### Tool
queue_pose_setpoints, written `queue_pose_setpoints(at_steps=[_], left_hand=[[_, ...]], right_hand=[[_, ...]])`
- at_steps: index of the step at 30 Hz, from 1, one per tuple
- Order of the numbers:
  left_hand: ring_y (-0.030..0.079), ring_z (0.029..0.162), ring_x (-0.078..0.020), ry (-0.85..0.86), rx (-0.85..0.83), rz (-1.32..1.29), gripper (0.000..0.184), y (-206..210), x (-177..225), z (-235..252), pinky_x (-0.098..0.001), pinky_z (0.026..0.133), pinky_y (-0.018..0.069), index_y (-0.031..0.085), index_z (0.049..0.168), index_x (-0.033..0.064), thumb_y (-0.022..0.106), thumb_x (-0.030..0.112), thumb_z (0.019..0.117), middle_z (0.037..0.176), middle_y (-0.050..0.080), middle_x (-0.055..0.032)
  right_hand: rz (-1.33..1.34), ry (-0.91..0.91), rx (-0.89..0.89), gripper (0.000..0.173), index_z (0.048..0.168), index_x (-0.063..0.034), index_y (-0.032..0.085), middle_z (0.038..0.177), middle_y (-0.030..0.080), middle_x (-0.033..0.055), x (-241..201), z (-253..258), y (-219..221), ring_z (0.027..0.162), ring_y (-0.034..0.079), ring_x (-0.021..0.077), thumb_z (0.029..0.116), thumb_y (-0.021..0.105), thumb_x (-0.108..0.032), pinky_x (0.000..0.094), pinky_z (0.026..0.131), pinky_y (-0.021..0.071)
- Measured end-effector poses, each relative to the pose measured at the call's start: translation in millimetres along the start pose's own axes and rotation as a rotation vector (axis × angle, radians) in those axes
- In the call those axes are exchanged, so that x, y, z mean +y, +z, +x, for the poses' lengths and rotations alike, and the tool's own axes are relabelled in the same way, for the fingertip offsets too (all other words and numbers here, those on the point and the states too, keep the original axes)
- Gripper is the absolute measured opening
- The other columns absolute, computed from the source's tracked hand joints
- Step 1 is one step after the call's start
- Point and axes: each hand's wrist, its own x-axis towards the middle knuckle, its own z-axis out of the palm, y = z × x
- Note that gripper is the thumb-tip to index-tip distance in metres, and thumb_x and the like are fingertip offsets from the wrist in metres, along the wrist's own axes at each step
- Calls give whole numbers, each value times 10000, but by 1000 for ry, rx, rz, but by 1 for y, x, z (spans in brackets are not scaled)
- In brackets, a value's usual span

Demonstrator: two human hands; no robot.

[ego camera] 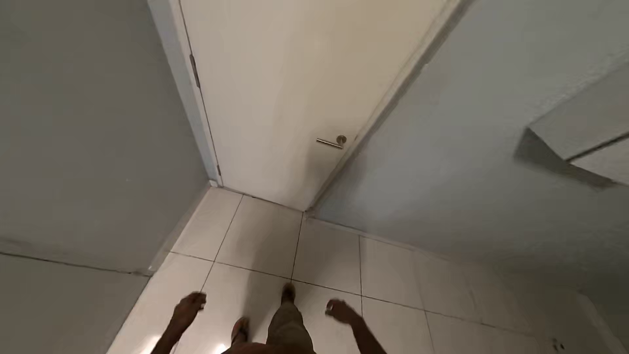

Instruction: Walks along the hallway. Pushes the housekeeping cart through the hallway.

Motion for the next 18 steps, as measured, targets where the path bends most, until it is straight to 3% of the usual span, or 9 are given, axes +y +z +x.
queue_pose_setpoints(at_steps=[2, 5, 7, 10, 12, 14, 16, 18], left_hand=[[689, 1054, -375, 7, 116, -51, 338, -4, 48, 25, -569, 935, 535, 631, 1275, -41, 502, 207, 1084, 1192, 690, -241], [683, 1053, -368, 0, 226, -111, 329, 14, 97, 40, -566, 927, 528, 634, 1267, -36, 503, 205, 1086, 1195, 687, -238], [689, 1048, -355, -53, 269, -191, 340, 38, 110, 34, -552, 917, 538, 622, 1289, -34, 498, 211, 1090, 1198, 691, -228], [688, 1061, -377, -210, 242, -218, 334, 98, 98, 10, -563, 938, 535, 626, 1288, -42, 496, 188, 1084, 1197, 690, -245], [673, 1116, -397, -334, 151, -122, 335, 141, 73, -11, -584, 991, 512, 648, 1269, -28, 541, 214, 1063, 1208, 687, -252], [634, 1190, -414, -472, 92, -76, 387, 180, 62, -39, -603, 1039, 467, 660, 1276, -6, 574, 299, 1052, 1246, 672, -253], [641, 1182, -397, -602, 150, -146, 395, 207, 63, -63, -604, 1027, 475, 675, 1258, 19, 568, 338, 1052, 1236, 682, -230], [653, 1161, -379, -674, 199, -206, 372, 220, 67, -77, -607, 1002, 495, 678, 1253, 50, 558, 336, 1047, 1214, 692, -204]], right_hand=[[-128, -71, 181, 463, 1422, -67, 583, 1388, 627, 206, -34, 34, -101, 1312, 583, 381, 1046, 577, -336, 595, 1115, 442], [-198, -154, 568, 485, 1504, -68, 504, 1525, 516, 193, -118, 75, -261, 1421, 484, 366, 1074, 495, -293, 559, 1173, 388], [-226, -245, 760, 488, 1497, -38, 500, 1519, 505, 227, -184, 94, -353, 1410, 483, 399, 1059, 529, -250, 558, 1162, 398], [-351, -375, 938, 544, 1494, -32, 490, 1513, 491, 253, -243, 128, -452, 1387, 482, 452, 1008, 627, -232, 633, 1116, 409], [-481, -448, 967, 626, 1508, -19, 457, 1535, 454, 269, -261, 156, -495, 1399, 453, 481, 968, 680, -244, 672, 1104, 397], [-566, -477, 864, 627, 1496, 9, 476, 1512, 477, 293, -268, 183, -521, 1403, 449, 489, 964, 688, -246, 681, 1147, 339], [-630, -441, 825, 510, 1459, -8, 525, 1398, 580, 310, -275, 203, -525, 1296, 552, 511, 1023, 572, -270, 714, 1093, 374], [-725, -407, 819, 484, 1479, 2, 490, 1335, 605, 341, -278, 213, -525, 1226, 586, 549, 1064, 453, -243, 750, 1034, 392]])
